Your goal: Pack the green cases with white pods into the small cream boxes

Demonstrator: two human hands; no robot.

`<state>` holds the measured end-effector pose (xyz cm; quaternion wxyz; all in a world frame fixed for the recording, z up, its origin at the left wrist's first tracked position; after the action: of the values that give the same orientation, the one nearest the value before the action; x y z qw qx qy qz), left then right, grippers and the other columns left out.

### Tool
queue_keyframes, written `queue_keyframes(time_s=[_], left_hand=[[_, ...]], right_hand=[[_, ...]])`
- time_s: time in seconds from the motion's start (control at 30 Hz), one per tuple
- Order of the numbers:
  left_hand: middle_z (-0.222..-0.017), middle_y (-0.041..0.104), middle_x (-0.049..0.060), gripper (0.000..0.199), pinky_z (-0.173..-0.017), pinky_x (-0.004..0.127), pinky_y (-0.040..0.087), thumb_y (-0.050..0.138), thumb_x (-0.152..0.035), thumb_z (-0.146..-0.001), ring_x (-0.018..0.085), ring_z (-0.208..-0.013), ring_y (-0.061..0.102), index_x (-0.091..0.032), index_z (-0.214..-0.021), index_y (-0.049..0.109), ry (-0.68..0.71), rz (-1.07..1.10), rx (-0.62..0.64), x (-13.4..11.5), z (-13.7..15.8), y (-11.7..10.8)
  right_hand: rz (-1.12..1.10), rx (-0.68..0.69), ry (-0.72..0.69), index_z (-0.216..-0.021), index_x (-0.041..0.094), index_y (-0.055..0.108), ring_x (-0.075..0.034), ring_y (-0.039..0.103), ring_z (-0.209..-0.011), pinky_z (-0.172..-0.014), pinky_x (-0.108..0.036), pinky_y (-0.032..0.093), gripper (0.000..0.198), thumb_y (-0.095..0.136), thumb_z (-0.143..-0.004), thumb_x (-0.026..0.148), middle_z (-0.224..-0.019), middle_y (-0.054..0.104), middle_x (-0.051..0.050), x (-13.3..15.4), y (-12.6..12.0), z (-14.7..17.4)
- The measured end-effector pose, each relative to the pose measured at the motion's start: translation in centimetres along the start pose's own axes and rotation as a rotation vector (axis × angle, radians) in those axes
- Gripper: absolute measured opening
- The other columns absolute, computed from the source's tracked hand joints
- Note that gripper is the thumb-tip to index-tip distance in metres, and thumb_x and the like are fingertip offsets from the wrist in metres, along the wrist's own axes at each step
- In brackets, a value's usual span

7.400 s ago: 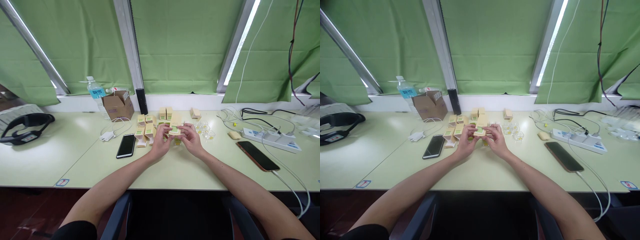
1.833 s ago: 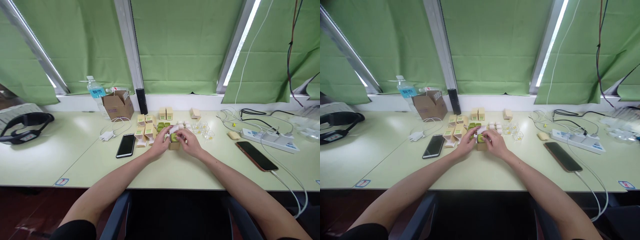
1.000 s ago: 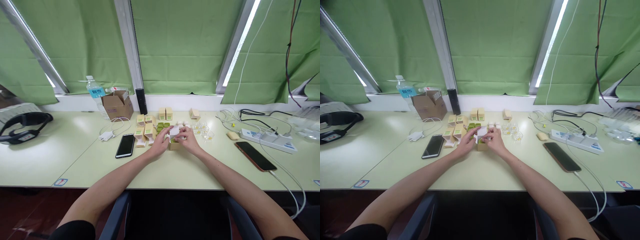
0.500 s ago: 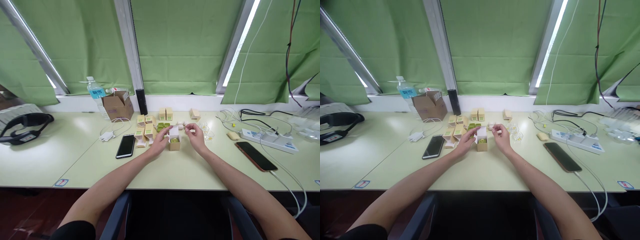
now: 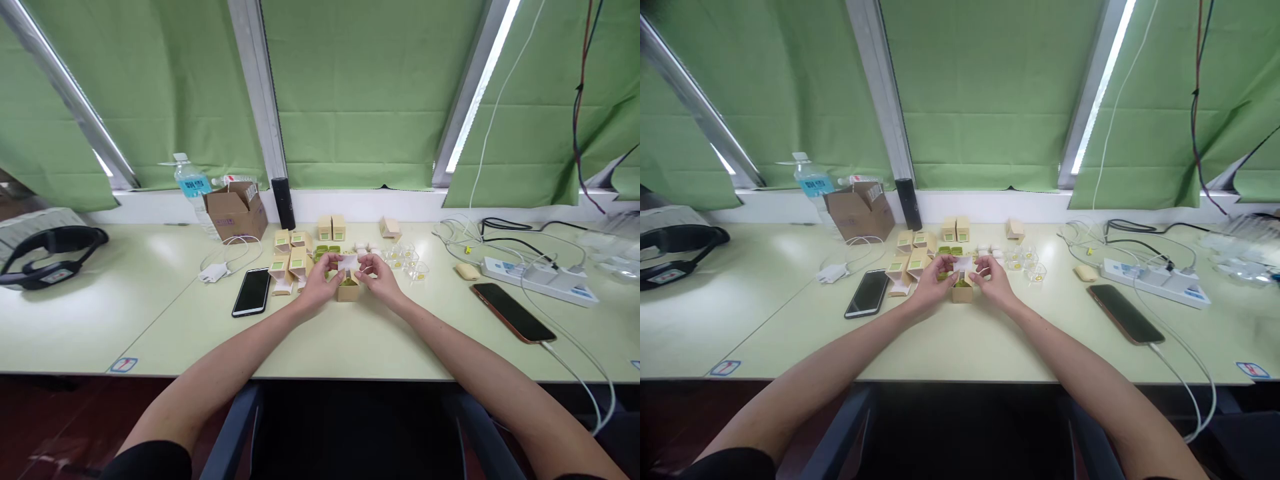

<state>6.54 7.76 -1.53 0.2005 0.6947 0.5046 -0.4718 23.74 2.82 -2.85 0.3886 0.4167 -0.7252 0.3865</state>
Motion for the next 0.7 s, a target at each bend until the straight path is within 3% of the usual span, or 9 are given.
queue_keyframes(time_s=[0.13,0.23,0.33,0.5,0.7], left_hand=[[-0.111,0.058,0.005,0.039,-0.087,0.031,0.049,0.070,-0.019,-0.083,0.017,-0.096,0.060,-0.024,-0.114,0.047,-0.008,0.013,-0.024,0.2,0.1,0.0],[-0.113,0.060,0.005,0.037,-0.090,0.033,0.048,0.066,-0.015,-0.084,0.018,-0.101,0.060,-0.024,-0.117,0.050,-0.009,-0.036,0.013,0.0,0.2,0.3],[-0.112,0.064,0.005,0.023,-0.095,0.034,0.047,0.061,-0.013,-0.086,0.020,-0.106,0.060,-0.023,-0.107,0.057,0.012,-0.104,0.028,-0.4,0.3,0.5],[-0.107,0.064,0.005,0.013,-0.093,0.034,0.049,0.056,-0.010,-0.085,0.019,-0.103,0.061,-0.021,-0.093,0.060,0.103,-0.141,0.029,-1.3,0.4,0.5],[-0.109,0.063,0.006,0.013,-0.095,0.036,0.051,0.057,-0.011,-0.083,0.020,-0.105,0.061,-0.020,-0.092,0.060,0.146,-0.163,0.039,-1.3,0.3,0.1]], right_hand=[[0.045,0.025,0.001,-0.107,0.023,0.061,-0.018,0.062,-0.076,-0.071,-0.035,0.050,0.037,0.071,-0.079,0.045,-0.099,0.063,-0.003,0.2,0.3,0.3],[0.088,0.016,-0.039,-0.111,0.024,0.060,-0.018,0.062,-0.078,-0.065,-0.032,0.049,0.036,0.069,-0.080,0.040,-0.107,0.061,-0.005,1.1,0.3,0.5],[0.175,0.000,-0.139,-0.113,0.024,0.061,-0.017,0.060,-0.078,-0.059,-0.030,0.048,0.033,0.066,-0.081,0.030,-0.110,0.060,-0.006,2.5,0.3,0.8],[0.310,-0.017,-0.334,-0.105,0.023,0.061,-0.018,0.059,-0.076,-0.058,-0.028,0.047,0.031,0.055,-0.077,0.011,-0.095,0.060,-0.004,4.3,0.4,1.5],[0.243,0.056,-0.512,-0.101,0.024,0.061,-0.018,0.061,-0.077,-0.055,-0.027,0.047,0.023,0.056,-0.082,0.011,-0.092,0.062,-0.004,6.0,0.6,2.7]])
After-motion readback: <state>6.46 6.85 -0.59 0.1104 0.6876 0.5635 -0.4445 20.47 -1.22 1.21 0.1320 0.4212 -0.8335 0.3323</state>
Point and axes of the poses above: each hand's wrist, its own z-axis away from the middle knuckle, its own y-axis out of the palm, x = y × z, the point moved 7 cm from there along -z, towards the middle knuckle
